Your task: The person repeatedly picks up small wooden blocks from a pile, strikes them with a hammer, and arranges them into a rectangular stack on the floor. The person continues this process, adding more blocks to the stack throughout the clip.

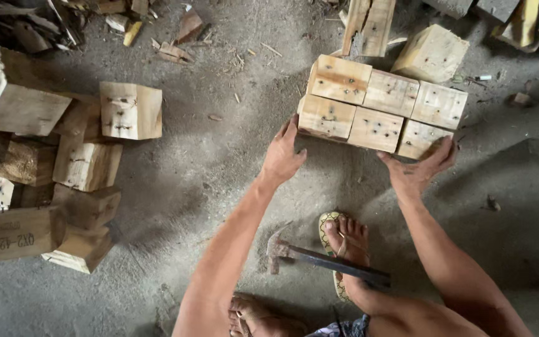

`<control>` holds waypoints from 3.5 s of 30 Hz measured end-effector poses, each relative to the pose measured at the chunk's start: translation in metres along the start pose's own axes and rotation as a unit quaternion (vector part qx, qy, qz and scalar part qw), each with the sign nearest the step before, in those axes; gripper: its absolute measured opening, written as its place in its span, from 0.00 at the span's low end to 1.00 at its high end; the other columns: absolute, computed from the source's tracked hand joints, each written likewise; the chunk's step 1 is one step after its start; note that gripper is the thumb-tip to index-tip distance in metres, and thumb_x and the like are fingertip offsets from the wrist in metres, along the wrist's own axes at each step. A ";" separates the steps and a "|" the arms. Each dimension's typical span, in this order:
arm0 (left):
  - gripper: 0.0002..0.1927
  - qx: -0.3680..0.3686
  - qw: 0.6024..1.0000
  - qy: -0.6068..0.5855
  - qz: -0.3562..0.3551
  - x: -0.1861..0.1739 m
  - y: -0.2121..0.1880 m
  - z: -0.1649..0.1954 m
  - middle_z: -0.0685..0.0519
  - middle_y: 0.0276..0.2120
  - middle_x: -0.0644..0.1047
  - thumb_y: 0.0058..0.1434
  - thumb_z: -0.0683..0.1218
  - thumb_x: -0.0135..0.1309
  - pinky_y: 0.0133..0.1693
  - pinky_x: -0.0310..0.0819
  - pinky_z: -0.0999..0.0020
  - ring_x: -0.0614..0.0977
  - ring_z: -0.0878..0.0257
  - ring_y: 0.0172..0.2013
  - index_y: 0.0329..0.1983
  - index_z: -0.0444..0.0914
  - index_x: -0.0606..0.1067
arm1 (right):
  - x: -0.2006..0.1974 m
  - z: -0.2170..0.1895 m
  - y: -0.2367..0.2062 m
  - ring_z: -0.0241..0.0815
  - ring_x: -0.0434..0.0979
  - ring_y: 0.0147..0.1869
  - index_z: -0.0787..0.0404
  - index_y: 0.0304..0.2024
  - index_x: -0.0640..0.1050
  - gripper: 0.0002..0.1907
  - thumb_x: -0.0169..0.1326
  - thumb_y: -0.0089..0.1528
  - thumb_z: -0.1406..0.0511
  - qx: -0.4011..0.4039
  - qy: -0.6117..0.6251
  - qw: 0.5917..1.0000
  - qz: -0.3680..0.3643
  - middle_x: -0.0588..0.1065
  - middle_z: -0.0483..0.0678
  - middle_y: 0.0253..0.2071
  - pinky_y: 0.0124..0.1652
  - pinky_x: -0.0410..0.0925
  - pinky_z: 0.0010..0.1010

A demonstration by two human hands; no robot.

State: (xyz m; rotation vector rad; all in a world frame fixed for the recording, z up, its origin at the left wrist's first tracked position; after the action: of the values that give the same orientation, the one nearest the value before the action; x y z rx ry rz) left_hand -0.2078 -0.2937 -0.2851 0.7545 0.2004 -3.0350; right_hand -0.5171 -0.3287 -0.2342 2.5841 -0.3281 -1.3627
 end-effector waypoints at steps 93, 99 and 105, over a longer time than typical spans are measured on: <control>0.47 -0.242 0.583 -0.775 -0.020 -0.175 -0.238 -0.087 0.46 0.29 0.73 0.60 0.81 0.29 0.21 0.61 0.70 0.67 0.65 0.19 0.49 0.37 0.72 | 0.027 -0.057 -0.179 0.49 0.78 0.59 0.46 0.62 0.74 0.38 0.66 0.50 0.49 -0.267 -0.155 0.729 -0.612 0.77 0.49 0.56 0.57 0.70 0.40; 0.51 -0.486 0.549 -0.660 0.165 -0.156 -0.254 -0.090 0.53 0.20 0.68 0.60 0.82 0.16 0.19 0.62 0.67 0.67 0.63 0.17 0.44 0.33 0.68 | 0.021 -0.069 -0.178 0.49 0.78 0.59 0.46 0.62 0.74 0.38 0.66 0.49 0.49 -0.265 -0.157 0.731 -0.609 0.78 0.48 0.55 0.57 0.69 0.40; 0.36 -0.342 0.883 -0.068 0.314 -0.187 -0.296 -0.061 0.41 0.39 0.77 0.63 0.68 0.44 0.39 0.77 0.53 0.78 0.50 0.39 0.58 0.35 0.65 | 0.018 -0.069 -0.177 0.52 0.78 0.57 0.49 0.60 0.75 0.37 0.65 0.48 0.50 -0.287 -0.103 0.749 -0.588 0.78 0.50 0.53 0.55 0.69 0.42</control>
State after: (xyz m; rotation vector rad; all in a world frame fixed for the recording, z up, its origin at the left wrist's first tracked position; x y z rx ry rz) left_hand -0.0251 0.0036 -0.2153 0.4185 0.7895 -2.1521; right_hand -0.4321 -0.1596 -0.2597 1.9685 1.6913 -1.6087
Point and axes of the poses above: each hand's wrist, its own y-axis towards the middle knuckle, its own x-axis out of the palm, z = x × y, the point moved 3 cm from there along y, towards the middle knuckle
